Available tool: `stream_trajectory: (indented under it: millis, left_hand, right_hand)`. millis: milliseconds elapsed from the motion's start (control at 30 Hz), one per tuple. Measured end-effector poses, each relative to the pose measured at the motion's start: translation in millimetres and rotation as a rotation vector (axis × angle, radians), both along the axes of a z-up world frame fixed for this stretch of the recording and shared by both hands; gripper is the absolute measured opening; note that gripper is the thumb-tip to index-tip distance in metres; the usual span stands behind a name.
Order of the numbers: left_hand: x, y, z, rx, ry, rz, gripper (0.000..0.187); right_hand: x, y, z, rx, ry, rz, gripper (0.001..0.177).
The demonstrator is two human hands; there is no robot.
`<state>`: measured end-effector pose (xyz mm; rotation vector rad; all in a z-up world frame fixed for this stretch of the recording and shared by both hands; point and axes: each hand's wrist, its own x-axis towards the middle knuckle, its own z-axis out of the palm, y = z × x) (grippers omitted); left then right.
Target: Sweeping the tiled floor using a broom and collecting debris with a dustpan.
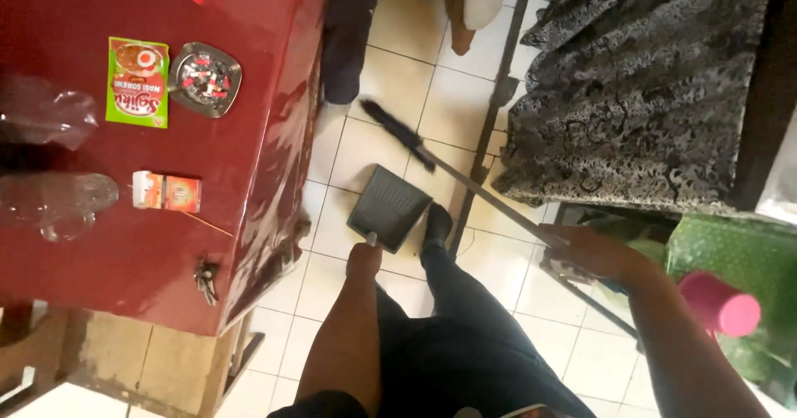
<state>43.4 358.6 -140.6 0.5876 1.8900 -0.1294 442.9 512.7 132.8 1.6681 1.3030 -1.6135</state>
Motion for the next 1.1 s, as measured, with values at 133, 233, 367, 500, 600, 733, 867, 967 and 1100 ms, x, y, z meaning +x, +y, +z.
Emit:
stream_trajectory:
  millis: [133,233,367,500,600,733,867,967,1100]
  left_hand:
    - [5.8,-28.3,-23.7,-0.025,0.201,0.051,0.036]
    - [25.7,-48.7,-83.7,0.086,0.166,-0.795,0.017]
    - [41.3,-48.9,-82.4,0.452,0.188,-0.709,0.036]
    - [47.3,-55.8,-88.4,0.310,0.146,-0.737,0.034]
    - [42.3,-74.7,-91.8,0.289,0.190,-0.661,0.032]
    - [38.5,-104.9,-94.7,0.198,0.144,-0.610,0.031]
    - [42.2,-126.8,-102.1,0.367,0.217,-0.388,0.028]
    - [45.9,-119.6,-80.0,0.249,0.165,-0.297,0.028]
    - [41.0,-122.0,-50.7,0.207,0.179,-0.320,0.029]
  right_hand:
    - [-3.7,7.7,-65.5,0.066,0.017,0.099,0.071]
    - [-0.9,-5.5,-129.9,0.286,0.077,0.139,0.069]
    - [-22.4,-7.9,-112.4,0.098,-0.013,0.151,0.071]
    - [2.7,3.0,-84.0,-0.078,-0.002,0.207,0.070]
    - [33.8,22.4,-91.5,-0.043,0.196,0.362,0.052]
    - [-38.5,47.2,-11.4,-0.076,-0.049,0.383,0.070]
    - [-69.3,45.6,-38.0,0.058,0.021,0.358,0.070]
    - [-82.1,31.3,-71.1,0.153,0.021,0.404,0.067]
    - [-86.5,15.8,-108.2,0.079,0.082,0.380,0.067]
